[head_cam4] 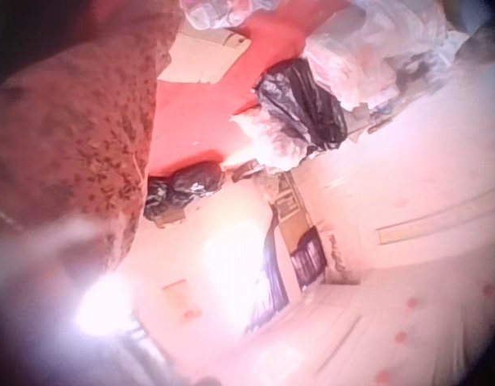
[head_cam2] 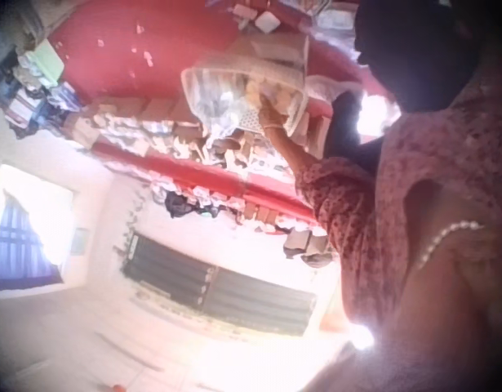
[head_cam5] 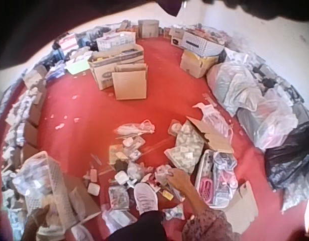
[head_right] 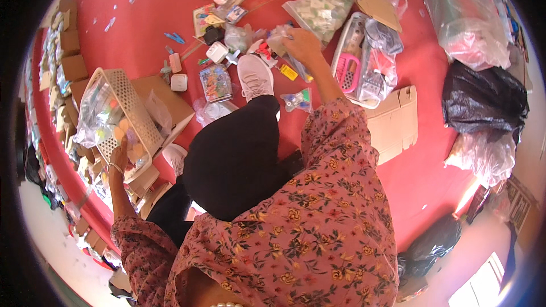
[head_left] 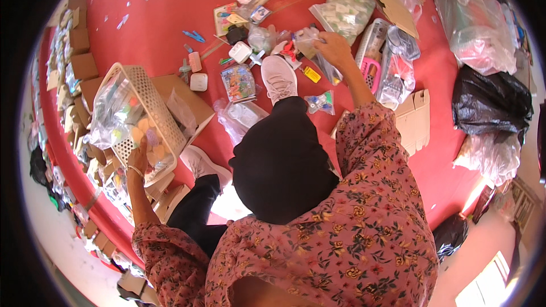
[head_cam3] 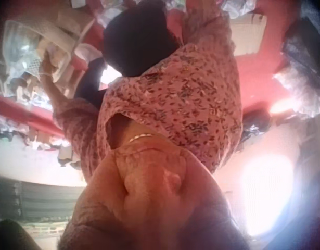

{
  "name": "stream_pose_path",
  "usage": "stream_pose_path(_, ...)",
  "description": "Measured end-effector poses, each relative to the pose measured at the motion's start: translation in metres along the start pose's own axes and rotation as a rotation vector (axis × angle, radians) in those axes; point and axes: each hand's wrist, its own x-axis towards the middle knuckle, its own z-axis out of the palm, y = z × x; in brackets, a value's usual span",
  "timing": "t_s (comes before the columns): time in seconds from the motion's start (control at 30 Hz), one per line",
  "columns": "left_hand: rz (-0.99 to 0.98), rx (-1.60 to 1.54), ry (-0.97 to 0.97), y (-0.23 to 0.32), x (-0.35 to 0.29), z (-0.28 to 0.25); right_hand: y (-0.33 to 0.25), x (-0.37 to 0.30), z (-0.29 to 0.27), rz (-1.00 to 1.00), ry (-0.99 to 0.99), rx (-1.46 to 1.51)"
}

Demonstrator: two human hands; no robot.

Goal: The person sits on a red floor surrounded by cardboard boxes and plastic bags. They pick up various small items, including a package of white rolls and a small box, inspect them, and place them into a white plastic basket. The person continues to sort through the clutter, moving items from the floor into the basket.

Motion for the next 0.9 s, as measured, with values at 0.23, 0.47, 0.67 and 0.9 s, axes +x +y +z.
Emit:
stream_pose_path(0.23, 0.146, -0.006, -0.065, -0.001, 0.005, -0.001, 0.001, -0.015, 0.073, 0.263, -0.119, -0.061)
stream_pose_path(0.47, -0.04, 0.199, -0.129, 0.011, -0.018, -0.021, -0.023, -0.055, 0.077, 0.409, 0.19, 0.02)
stream_pose_path(0.67, 0.365, 0.498, 0.205, 0.003, -0.106, -0.032, -0.033, -0.1, 0.135, 0.585, 0.244, 0.16)
stream_pose_path(0.9, 0.409, 0.023, 0.14, 0.035, -0.187, -0.001, 0.008, -0.127, 0.108, 0.601, 0.2, 0.324)
